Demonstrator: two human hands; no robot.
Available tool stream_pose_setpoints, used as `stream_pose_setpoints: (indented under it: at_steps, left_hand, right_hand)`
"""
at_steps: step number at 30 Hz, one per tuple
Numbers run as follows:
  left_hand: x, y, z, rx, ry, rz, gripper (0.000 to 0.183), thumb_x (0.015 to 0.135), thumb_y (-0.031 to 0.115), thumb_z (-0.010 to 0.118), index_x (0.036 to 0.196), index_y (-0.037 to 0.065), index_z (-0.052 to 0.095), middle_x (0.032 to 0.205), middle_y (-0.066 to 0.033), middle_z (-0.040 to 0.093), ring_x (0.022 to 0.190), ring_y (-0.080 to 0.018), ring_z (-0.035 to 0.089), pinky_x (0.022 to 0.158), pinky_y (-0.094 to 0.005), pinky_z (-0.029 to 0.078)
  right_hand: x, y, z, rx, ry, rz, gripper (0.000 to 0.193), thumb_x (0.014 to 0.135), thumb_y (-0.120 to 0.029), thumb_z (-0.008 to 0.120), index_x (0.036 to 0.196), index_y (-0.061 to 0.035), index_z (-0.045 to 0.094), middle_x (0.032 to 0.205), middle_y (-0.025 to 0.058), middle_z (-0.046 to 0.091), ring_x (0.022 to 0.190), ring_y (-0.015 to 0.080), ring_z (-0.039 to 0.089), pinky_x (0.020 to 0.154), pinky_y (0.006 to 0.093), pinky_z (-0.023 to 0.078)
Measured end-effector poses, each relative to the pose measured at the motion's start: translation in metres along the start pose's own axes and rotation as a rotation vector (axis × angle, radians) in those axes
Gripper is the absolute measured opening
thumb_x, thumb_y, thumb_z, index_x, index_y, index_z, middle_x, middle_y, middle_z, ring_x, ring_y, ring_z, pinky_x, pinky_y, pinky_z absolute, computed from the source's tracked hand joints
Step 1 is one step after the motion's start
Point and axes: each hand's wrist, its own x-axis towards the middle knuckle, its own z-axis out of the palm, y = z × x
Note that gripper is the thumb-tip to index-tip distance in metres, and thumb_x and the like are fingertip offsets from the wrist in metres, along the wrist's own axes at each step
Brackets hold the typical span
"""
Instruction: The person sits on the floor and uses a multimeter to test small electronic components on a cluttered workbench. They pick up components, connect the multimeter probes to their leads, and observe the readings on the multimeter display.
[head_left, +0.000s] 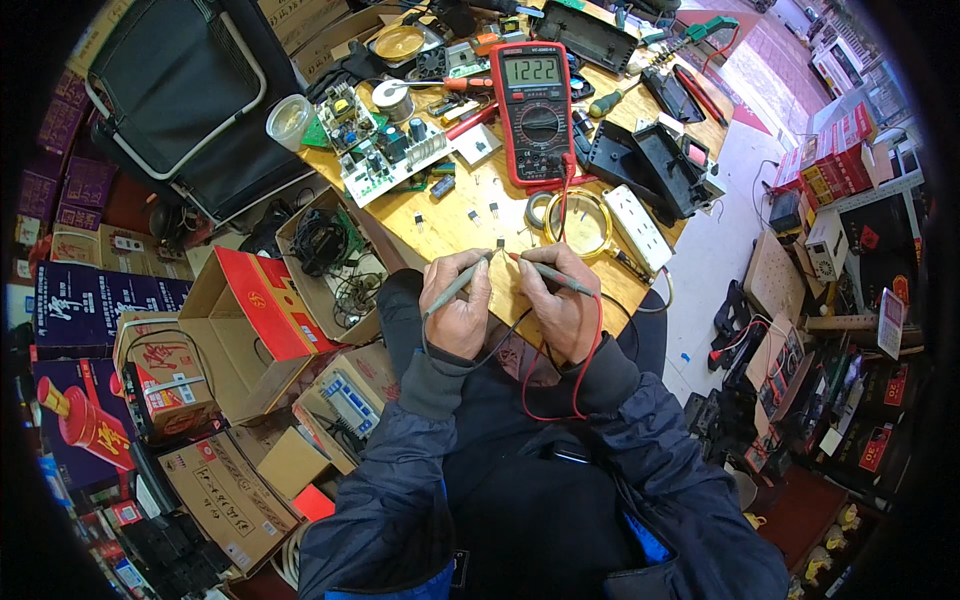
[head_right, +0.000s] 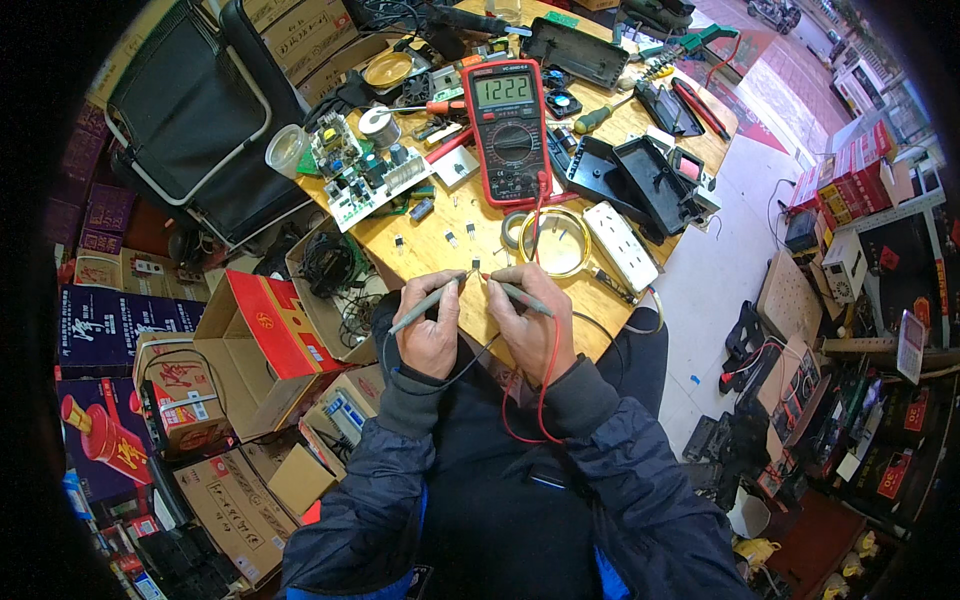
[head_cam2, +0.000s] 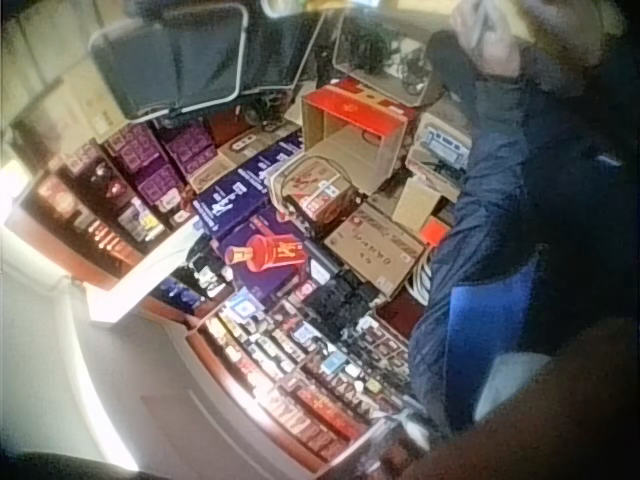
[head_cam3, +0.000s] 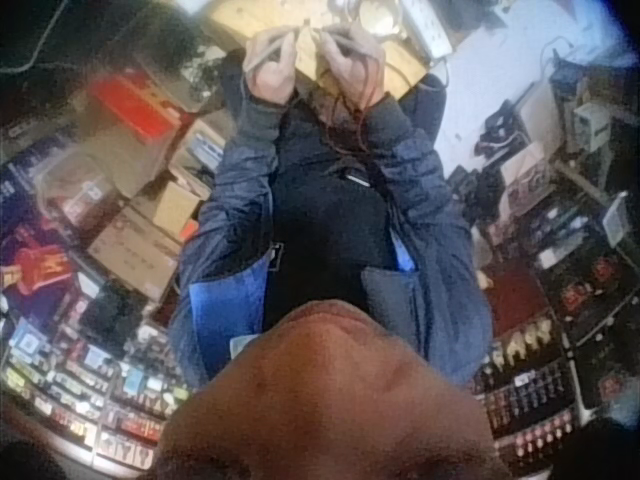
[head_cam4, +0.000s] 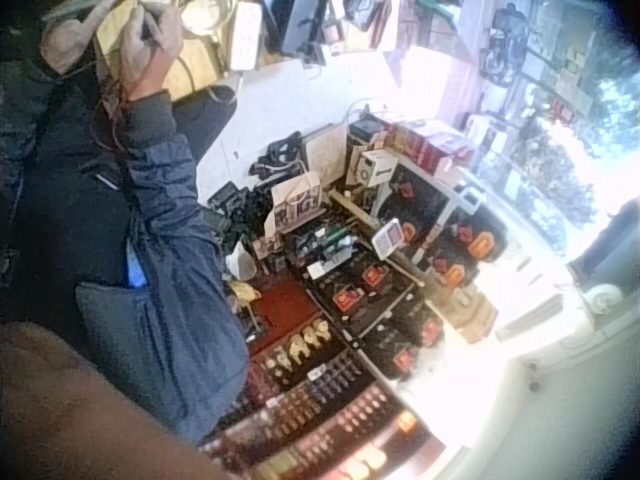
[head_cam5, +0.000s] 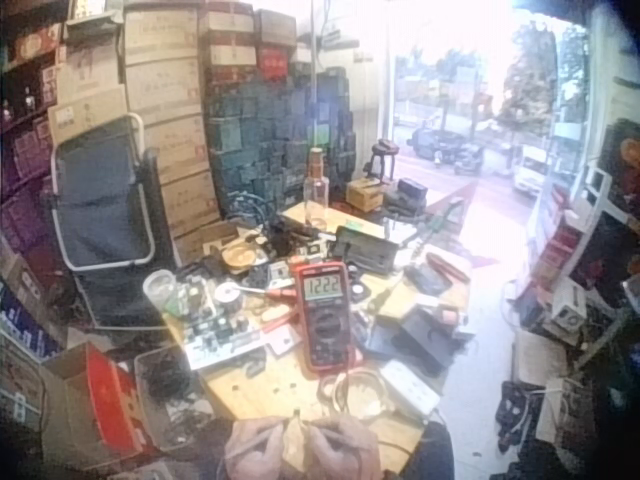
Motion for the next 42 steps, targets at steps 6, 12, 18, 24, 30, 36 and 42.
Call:
stream_pose_setpoints:
  at_steps: [6,12,18,24,30,36,42]
  left_hand:
    - [0.000,0.002,0.003,-0.053,0.030,-0.026,0.014,0.104,0.008,0.077,0.117,0.003,0.077,0.110,-0.0143,0.078,0.101,-0.0327,0.070,0.091,-0.0432,0.056]
    - [0.000,0.000,0.000,0.010,-0.006,0.006,0.015,0.109,0.006,0.072,0.121,-0.003,0.074,0.113,-0.0156,0.078,0.104,-0.0237,0.076,0.094,-0.0360,0.060]
    - [-0.004,-0.007,0.001,-0.032,-0.015,-0.013,0.017,0.112,0.008,0.070,0.124,-0.004,0.071,0.116,-0.0149,0.078,0.107,-0.0216,0.076,0.097,-0.0349,0.060]
    - [-0.007,-0.010,0.002,-0.159,-0.009,-0.080,0.018,0.112,0.011,0.070,0.124,-0.002,0.071,0.117,-0.0138,0.078,0.108,-0.0219,0.073,0.097,-0.0362,0.060]
    - [-0.005,-0.006,0.004,-0.171,0.014,-0.080,0.016,0.107,0.013,0.076,0.119,0.002,0.078,0.111,-0.0128,0.078,0.105,-0.0283,0.069,0.093,-0.0404,0.057]
    - [-0.003,0.000,0.001,-0.100,0.011,-0.031,0.016,0.106,0.013,0.076,0.118,0.003,0.078,0.110,-0.0126,0.078,0.102,-0.0283,0.068,0.092,-0.0408,0.056]
    - [-0.002,0.000,0.002,-0.066,0.016,0.002,0.016,0.105,0.012,0.078,0.117,0.003,0.078,0.109,-0.0128,0.077,0.099,-0.0295,0.068,0.090,-0.0411,0.055]
  right_hand:
    - [0.000,0.000,0.000,0.009,0.001,0.010,0.015,0.104,-0.010,0.079,0.111,0.0025,0.076,0.092,0.0121,0.077,0.078,0.0157,0.074,0.070,0.0308,0.057]
    - [0.000,0.001,0.000,0.006,-0.003,0.000,0.014,0.104,-0.010,0.079,0.110,0.0024,0.075,0.092,0.0118,0.077,0.078,0.0151,0.073,0.070,0.0308,0.057]
    - [-0.001,0.001,-0.002,0.068,-0.017,0.023,0.018,0.110,-0.011,0.074,0.118,0.0042,0.070,0.094,0.0087,0.077,0.079,0.0126,0.075,0.071,0.0270,0.059]
    - [-0.001,0.002,-0.004,0.060,-0.025,0.028,0.019,0.110,-0.011,0.073,0.119,0.0044,0.068,0.093,0.0081,0.076,0.079,0.0122,0.075,0.071,0.0270,0.059]
    - [-0.001,0.001,-0.005,0.035,-0.033,0.029,0.018,0.110,-0.012,0.073,0.118,0.0042,0.069,0.093,0.0078,0.076,0.079,0.0118,0.074,0.070,0.0266,0.058]
    - [0.000,0.001,-0.004,0.041,-0.020,0.021,0.019,0.110,-0.012,0.074,0.117,0.0042,0.069,0.092,0.0078,0.076,0.078,0.0115,0.074,0.070,0.0264,0.058]
    - [0.000,0.003,-0.004,0.025,-0.017,0.005,0.017,0.110,-0.011,0.074,0.117,0.0040,0.069,0.091,0.0079,0.076,0.077,0.0117,0.074,0.069,0.0265,0.058]
